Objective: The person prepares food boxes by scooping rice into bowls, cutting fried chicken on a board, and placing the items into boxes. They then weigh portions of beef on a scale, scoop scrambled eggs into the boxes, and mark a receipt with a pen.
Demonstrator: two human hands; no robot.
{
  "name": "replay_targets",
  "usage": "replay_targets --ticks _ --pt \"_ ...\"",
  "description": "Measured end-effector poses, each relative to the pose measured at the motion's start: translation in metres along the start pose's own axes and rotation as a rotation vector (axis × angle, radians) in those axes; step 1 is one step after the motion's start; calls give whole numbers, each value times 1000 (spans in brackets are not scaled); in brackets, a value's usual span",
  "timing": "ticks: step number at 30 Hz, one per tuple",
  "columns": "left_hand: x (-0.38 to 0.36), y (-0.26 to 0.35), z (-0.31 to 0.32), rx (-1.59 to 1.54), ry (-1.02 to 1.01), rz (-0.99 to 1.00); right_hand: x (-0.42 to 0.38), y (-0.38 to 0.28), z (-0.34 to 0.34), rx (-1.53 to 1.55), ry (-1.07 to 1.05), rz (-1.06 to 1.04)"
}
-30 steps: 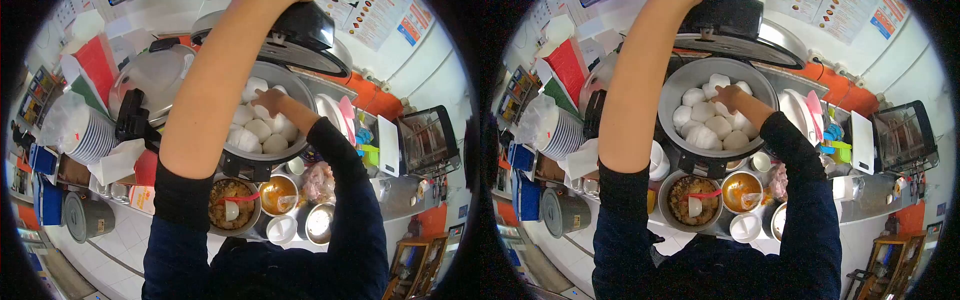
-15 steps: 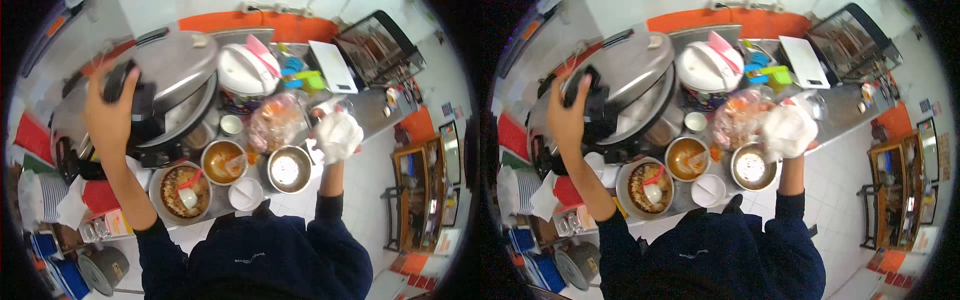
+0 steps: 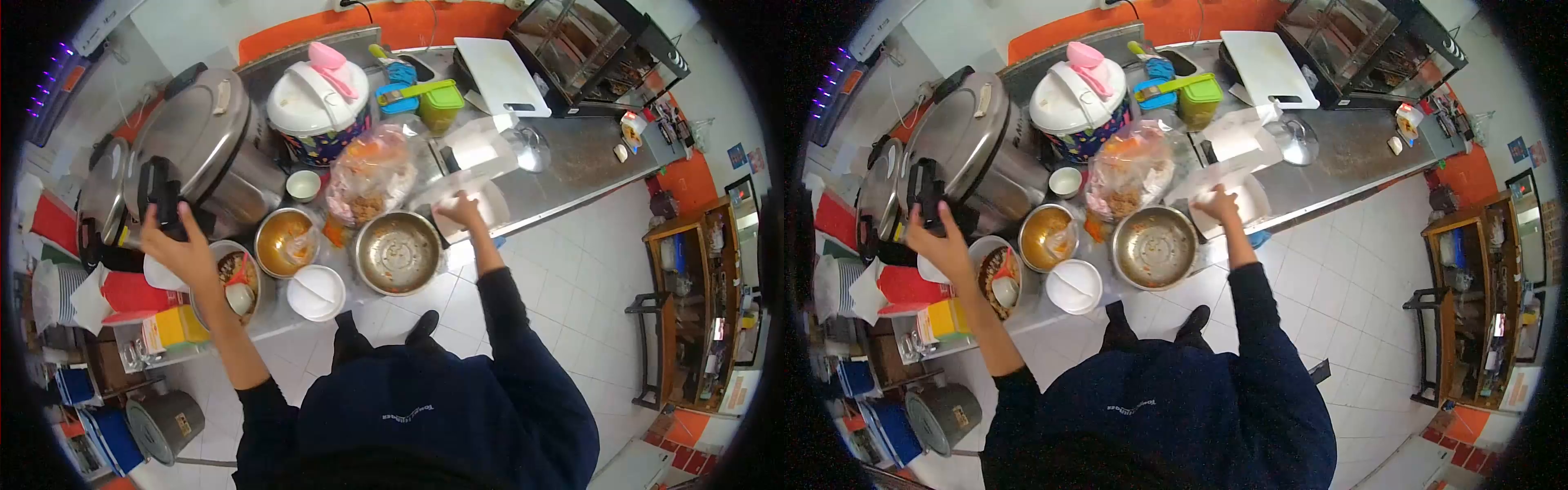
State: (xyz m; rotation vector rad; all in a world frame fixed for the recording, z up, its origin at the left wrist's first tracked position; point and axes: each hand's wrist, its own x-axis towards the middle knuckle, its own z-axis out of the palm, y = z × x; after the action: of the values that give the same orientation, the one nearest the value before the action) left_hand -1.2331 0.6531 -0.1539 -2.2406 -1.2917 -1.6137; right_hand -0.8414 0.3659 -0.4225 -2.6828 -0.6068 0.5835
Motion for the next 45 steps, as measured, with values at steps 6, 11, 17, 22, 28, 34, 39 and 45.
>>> replay_targets --ticks 6,11,17,22,28,34,39,45 --pt "-213 132 -25 -738 -1542 -328 -22 22 -29 111 308 -187" --pt "-371 180 11 -590 -1762 -539 -40 75 -64 -75 565 -11" --pt "-431 190 73 -525 -1200 -388 -7 132 -69 279 349 -216" --pt "-434 242 102 -667 -1199 -1042 -8 224 -122 395 301 -238" --pt "-402 334 182 -697 -742 -809 8 357 -238 999 89 266" --pt "-338 427 290 -596 -542 -607 136 525 -272 276 446 94" --pt "-307 492 299 -462 -575 -572 225 551 -343 593 78 312" --pt "-349 475 281 -84 -389 -469 359 678 -432 -22 938 452"
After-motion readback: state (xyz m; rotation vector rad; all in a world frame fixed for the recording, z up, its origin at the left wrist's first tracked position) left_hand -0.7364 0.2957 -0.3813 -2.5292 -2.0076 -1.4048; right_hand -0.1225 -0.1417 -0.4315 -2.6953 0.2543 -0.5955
